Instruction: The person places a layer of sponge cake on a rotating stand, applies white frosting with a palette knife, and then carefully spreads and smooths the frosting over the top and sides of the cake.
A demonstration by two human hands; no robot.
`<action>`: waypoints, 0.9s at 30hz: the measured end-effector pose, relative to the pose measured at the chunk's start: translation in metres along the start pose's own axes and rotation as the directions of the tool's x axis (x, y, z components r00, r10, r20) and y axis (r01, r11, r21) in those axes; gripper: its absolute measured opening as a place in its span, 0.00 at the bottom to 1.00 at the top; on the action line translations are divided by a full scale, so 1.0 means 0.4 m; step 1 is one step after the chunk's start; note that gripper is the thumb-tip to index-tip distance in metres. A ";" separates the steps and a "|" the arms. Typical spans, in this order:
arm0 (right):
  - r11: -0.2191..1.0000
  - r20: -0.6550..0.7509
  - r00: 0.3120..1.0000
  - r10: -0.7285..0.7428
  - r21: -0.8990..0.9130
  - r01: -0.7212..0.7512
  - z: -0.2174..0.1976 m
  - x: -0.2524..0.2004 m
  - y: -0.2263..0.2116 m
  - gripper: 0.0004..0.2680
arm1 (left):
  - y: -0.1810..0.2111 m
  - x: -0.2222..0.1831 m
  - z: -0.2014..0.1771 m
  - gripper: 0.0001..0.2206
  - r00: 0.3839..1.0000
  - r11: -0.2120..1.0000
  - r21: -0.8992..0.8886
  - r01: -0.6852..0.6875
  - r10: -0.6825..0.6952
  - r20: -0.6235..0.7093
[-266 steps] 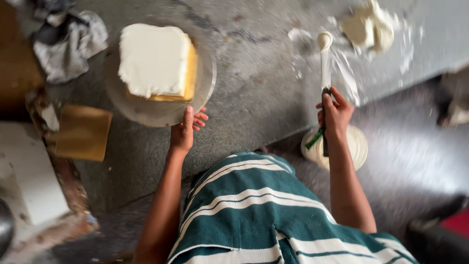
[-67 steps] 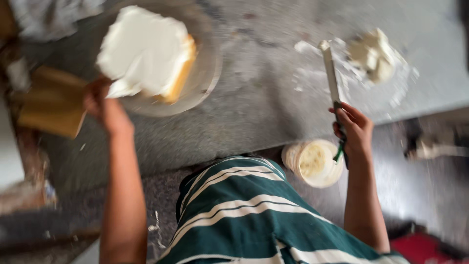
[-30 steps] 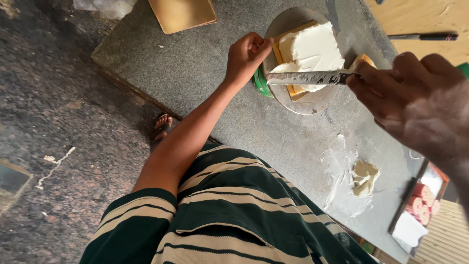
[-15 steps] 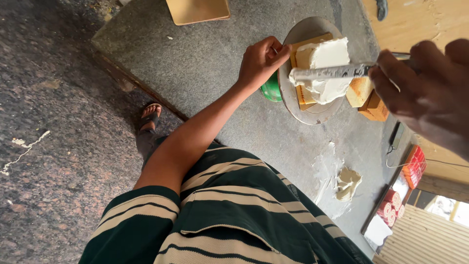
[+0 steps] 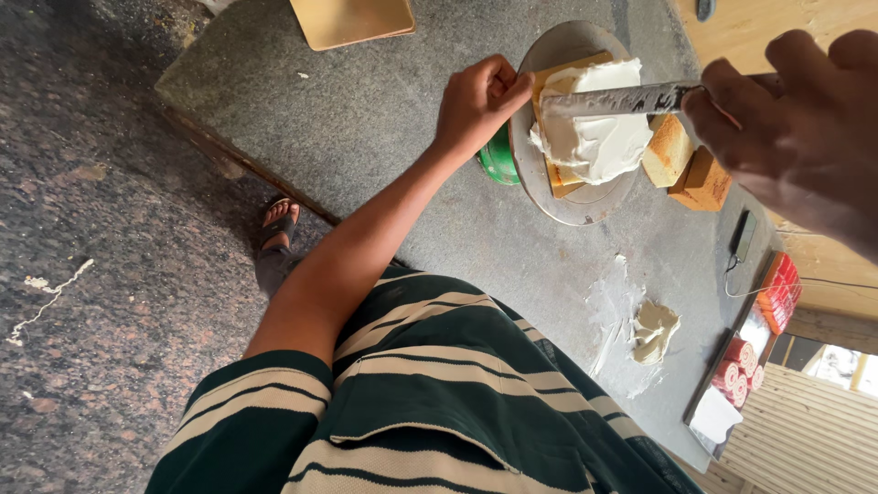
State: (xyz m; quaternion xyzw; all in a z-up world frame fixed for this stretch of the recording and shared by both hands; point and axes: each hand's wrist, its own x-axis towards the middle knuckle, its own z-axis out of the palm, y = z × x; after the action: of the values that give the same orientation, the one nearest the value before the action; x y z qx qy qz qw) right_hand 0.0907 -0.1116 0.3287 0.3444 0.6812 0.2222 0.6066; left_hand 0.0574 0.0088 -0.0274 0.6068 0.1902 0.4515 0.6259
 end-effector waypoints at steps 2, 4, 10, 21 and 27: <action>0.998 0.162 0.985 -0.054 0.030 0.049 0.013 -0.008 -0.005 0.17 | 0.000 0.004 -0.004 0.13 1.000 1.000 0.000 -0.012 0.012 0.007; 0.987 0.219 0.967 -0.132 0.124 0.106 0.020 -0.022 -0.018 0.18 | 0.001 0.004 -0.013 0.13 1.000 1.000 0.000 -0.014 0.014 0.008; 0.999 -0.080 0.997 -0.012 -0.030 0.010 0.022 -0.022 -0.011 0.17 | 0.019 0.009 -0.012 0.14 1.000 1.000 -0.015 0.006 -0.006 -0.007; 0.981 0.336 0.929 -0.153 0.165 0.102 0.024 -0.040 -0.028 0.22 | 0.014 0.028 -0.019 0.15 1.000 0.997 -0.074 -0.011 0.012 0.016; 0.996 0.044 0.997 -0.068 -0.049 0.071 -0.010 -0.066 -0.038 0.19 | -0.001 0.034 -0.012 0.15 1.000 0.999 -0.053 0.001 0.000 0.020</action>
State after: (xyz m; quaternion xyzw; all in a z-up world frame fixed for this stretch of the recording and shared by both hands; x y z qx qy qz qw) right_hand 0.0842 -0.1407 0.3361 0.3096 0.6738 0.2108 0.6369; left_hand 0.0609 0.0225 -0.0244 0.5943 0.1721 0.4501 0.6439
